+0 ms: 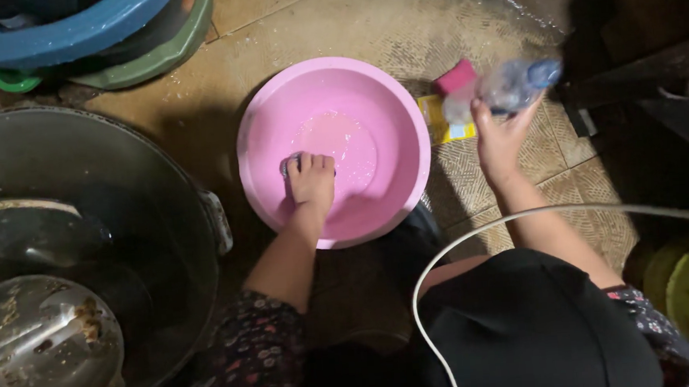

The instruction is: Washing kitchen utensils and a blender jar in a basin on the floor.

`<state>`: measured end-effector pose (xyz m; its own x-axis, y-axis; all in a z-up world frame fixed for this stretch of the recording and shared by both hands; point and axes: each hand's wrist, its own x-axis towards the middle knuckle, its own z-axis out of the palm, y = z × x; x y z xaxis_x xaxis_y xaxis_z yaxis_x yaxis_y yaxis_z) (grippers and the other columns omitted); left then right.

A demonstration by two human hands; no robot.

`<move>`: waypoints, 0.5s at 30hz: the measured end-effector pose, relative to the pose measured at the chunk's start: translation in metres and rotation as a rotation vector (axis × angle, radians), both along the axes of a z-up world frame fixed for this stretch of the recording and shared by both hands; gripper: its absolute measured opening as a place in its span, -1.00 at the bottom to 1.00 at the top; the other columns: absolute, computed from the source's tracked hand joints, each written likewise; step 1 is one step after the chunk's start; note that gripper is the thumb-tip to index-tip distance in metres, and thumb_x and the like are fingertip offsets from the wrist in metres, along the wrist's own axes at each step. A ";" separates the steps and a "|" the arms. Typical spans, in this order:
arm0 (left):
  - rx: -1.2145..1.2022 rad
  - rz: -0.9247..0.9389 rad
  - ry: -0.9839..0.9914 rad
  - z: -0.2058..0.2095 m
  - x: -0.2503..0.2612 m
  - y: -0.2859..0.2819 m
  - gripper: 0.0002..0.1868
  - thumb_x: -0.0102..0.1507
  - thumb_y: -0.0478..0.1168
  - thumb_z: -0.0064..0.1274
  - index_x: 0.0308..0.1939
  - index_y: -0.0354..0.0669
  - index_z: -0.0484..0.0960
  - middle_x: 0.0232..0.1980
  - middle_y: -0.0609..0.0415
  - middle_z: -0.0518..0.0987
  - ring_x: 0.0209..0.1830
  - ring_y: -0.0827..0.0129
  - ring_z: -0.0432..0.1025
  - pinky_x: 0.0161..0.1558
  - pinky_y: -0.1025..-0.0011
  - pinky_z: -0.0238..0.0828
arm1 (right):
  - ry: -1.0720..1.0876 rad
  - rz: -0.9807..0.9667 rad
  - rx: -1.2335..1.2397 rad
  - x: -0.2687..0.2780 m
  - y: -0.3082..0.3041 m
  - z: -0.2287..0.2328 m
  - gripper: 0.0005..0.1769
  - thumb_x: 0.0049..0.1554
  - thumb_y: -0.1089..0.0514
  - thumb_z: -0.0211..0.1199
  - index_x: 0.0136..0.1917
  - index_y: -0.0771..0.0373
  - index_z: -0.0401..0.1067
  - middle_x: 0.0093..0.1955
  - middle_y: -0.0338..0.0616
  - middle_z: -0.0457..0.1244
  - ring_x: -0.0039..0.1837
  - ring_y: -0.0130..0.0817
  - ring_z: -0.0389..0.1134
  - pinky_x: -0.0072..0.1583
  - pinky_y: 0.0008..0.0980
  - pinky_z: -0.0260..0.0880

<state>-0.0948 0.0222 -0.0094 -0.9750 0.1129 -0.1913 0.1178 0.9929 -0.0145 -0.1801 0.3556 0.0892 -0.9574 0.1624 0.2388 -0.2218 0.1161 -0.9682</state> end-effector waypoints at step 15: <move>1.083 0.036 0.218 0.122 0.019 0.158 -0.58 0.25 -0.04 0.15 0.17 0.01 0.57 0.11 0.09 0.61 0.24 0.18 0.39 0.33 0.06 0.04 | -0.086 -0.166 0.385 0.067 0.041 -0.061 -0.04 0.13 0.23 0.50 0.60 0.36 -0.03 0.42 0.04 0.20 0.45 -0.13 0.28 0.50 -0.21 0.28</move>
<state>-0.0759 0.1804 0.1124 -0.9820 0.0876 0.1675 0.1888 0.4959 0.8476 -0.1128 0.3969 0.0279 -0.9448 0.2305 0.2330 -0.0904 0.4998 -0.8614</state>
